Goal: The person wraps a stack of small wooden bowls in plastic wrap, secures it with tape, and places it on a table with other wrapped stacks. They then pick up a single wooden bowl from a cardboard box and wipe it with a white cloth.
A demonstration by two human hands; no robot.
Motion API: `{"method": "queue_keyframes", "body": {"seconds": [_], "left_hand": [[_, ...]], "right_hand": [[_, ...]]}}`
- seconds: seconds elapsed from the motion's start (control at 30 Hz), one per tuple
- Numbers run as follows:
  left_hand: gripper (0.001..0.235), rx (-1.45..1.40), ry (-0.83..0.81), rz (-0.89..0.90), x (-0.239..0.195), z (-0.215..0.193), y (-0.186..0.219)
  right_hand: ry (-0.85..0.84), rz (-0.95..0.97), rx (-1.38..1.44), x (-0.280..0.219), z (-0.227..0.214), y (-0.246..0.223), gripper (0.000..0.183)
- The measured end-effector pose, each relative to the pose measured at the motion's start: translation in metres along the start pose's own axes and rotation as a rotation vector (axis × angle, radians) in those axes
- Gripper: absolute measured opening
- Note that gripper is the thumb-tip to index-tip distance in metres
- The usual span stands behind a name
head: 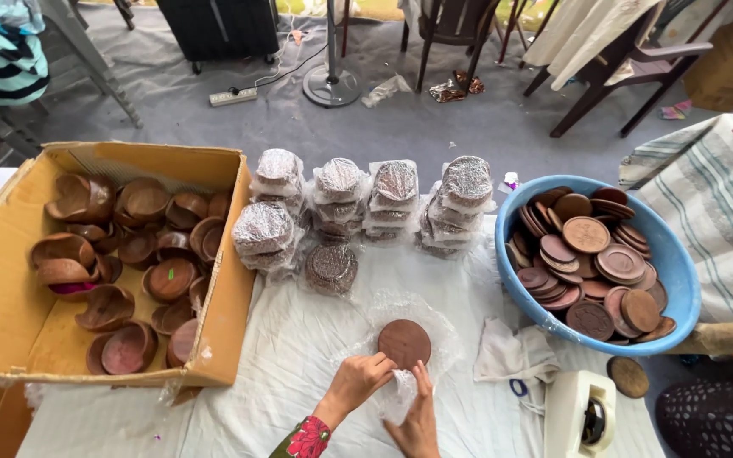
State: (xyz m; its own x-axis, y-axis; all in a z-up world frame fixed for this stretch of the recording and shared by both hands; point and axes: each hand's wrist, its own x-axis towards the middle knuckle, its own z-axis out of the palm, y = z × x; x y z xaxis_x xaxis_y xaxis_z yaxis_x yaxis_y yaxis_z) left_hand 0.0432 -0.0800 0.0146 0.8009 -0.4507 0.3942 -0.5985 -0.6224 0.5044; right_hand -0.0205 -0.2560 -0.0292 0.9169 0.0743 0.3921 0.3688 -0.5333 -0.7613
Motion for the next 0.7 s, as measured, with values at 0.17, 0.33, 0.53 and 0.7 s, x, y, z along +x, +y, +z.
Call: {"method": "queue_keyframes", "body": {"seconds": [0.17,0.33,0.53,0.7], "left_hand": [[0.018,-0.074,-0.049,-0.045,0.000,-0.017,-0.017],[0.052,-0.266,-0.088,-0.082,-0.015,-0.050,-0.024],[0.036,-0.234,-0.119,-0.224,-0.043,-0.037,-0.060],[0.018,-0.641,-0.025,-0.780,-0.057,0.012,-0.093]], "right_hand": [[0.018,0.252,-0.048,0.002,-0.025,0.025,0.072],[0.117,0.347,0.009,-0.004,-0.047,0.069,0.033],[0.115,0.449,0.160,-0.001,-0.051,0.103,0.024],[0.092,0.707,0.490,-0.020,-0.052,0.147,0.023]]}}
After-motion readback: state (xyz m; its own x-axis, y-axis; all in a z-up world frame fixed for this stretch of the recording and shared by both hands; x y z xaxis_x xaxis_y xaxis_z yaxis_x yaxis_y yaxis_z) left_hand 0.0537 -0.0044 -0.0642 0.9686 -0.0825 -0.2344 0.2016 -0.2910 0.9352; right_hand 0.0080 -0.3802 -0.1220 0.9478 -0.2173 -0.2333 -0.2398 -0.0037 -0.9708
